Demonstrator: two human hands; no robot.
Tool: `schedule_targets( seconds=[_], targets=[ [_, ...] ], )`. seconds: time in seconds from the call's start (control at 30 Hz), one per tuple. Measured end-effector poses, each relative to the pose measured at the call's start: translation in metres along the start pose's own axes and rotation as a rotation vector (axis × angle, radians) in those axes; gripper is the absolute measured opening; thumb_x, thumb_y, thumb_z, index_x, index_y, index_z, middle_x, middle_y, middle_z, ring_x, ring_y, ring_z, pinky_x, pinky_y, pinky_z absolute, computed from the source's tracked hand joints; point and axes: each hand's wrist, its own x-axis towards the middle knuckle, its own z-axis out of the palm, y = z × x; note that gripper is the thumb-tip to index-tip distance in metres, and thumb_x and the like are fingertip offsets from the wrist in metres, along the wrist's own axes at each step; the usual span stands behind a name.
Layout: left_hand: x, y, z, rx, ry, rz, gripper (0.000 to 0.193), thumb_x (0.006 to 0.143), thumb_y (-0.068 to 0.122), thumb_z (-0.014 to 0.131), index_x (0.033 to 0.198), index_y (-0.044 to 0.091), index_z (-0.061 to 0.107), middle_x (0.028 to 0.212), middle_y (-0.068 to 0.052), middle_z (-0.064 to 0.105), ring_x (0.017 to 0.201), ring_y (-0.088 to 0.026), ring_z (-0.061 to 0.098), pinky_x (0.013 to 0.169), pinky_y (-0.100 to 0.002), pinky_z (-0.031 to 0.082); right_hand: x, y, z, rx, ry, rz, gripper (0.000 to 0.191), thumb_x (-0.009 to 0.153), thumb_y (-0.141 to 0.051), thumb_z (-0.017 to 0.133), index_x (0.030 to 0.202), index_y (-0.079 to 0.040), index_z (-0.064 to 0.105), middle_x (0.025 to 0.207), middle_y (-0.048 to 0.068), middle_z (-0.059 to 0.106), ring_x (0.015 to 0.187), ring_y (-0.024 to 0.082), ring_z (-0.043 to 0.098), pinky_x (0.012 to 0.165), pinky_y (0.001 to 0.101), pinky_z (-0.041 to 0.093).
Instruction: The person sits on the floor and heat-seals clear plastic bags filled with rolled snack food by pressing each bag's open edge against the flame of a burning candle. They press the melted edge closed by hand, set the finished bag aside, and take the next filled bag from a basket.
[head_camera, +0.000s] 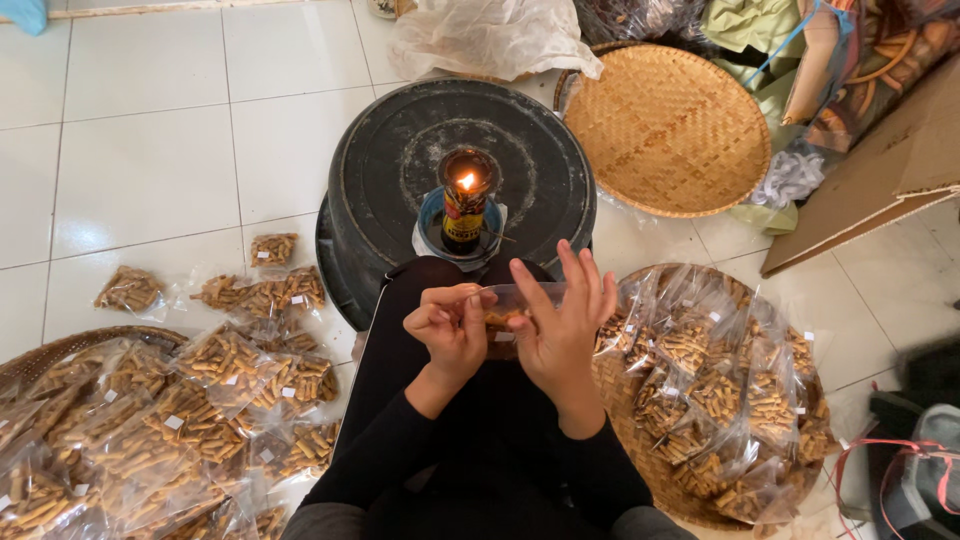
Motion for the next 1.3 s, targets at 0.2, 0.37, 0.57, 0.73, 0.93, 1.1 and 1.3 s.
schedule_targets(
  seconds=[0.2,0.37,0.57,0.73,0.93,1.1,1.3],
  targets=[
    [0.009,0.007,-0.010,0.034,0.005,0.018,0.042,0.101,-0.013,0.054,0.108,0.009,0.019,0.119,-0.019,0.052,0.094,-0.022,0.073,0.081,-0.033,0.065,-0.006,0.034,-0.003,-0.008,0.090,0.079,0.044,0.105,-0.047,0.049,0.134,-0.020,0.068,0.153,0.015,0.049,0.149,0.035,0.040,0.126,0.0571,0.017],
    [0.008,0.013,-0.015,-0.090,0.012,-0.049,0.037,0.104,-0.010,0.052,0.116,0.009,0.022,0.120,-0.016,0.051,0.096,-0.021,0.069,0.086,-0.033,0.064,-0.015,0.066,0.023,1.164,-0.023,0.460,0.043,0.095,-0.033,0.071,0.129,-0.007,0.067,0.132,0.014,0.064,0.122,0.025,0.062,0.106,0.0374,0.049],
    [0.019,0.019,-0.026,-0.232,-0.035,-0.281,0.050,0.102,-0.007,0.056,0.147,0.002,0.035,0.116,-0.010,0.054,0.100,-0.016,0.061,0.094,-0.029,0.055,-0.034,0.058,0.072,1.525,-0.052,0.574,0.024,0.106,-0.016,0.069,0.115,0.006,0.071,0.109,0.013,0.075,0.097,0.017,0.068,0.088,0.0316,0.055],
    [0.043,0.027,-0.033,0.025,-0.212,-0.571,0.024,0.093,-0.004,0.082,0.116,-0.006,0.074,0.088,-0.006,0.058,0.076,-0.009,0.053,0.069,-0.023,0.044,-0.026,0.051,0.074,1.513,-0.108,0.679,0.027,0.094,-0.005,0.071,0.121,-0.002,0.071,0.097,0.005,0.072,0.086,0.011,0.066,0.079,0.0232,0.052],
    [0.060,0.050,-0.029,-0.060,-0.225,-0.621,0.016,0.088,0.002,0.076,0.103,0.000,0.071,0.099,0.000,0.069,0.090,-0.008,0.072,0.076,-0.022,0.060,-0.017,0.047,0.072,1.491,-0.197,0.586,0.019,0.095,0.004,0.076,0.113,0.005,0.071,0.092,0.002,0.067,0.087,0.011,0.065,0.078,0.0234,0.051],
    [0.064,0.057,-0.035,0.121,-0.243,-0.556,0.022,0.103,0.008,0.065,0.119,-0.003,0.075,0.099,-0.011,0.074,0.087,-0.013,0.072,0.079,-0.026,0.059,-0.019,0.040,0.073,1.435,-0.156,0.588,0.028,0.106,-0.020,0.061,0.113,0.004,0.074,0.091,0.003,0.069,0.086,0.010,0.065,0.081,0.0237,0.052],
    [0.068,0.068,-0.055,0.017,-0.415,-0.597,0.038,0.112,0.020,0.043,0.137,0.001,0.063,0.109,-0.008,0.076,0.093,-0.013,0.074,0.085,-0.027,0.059,-0.018,0.036,0.071,1.530,-0.105,0.595,0.060,0.111,-0.044,0.036,0.113,0.003,0.073,0.088,0.006,0.070,0.084,0.014,0.067,0.080,0.0269,0.053]
  ],
)
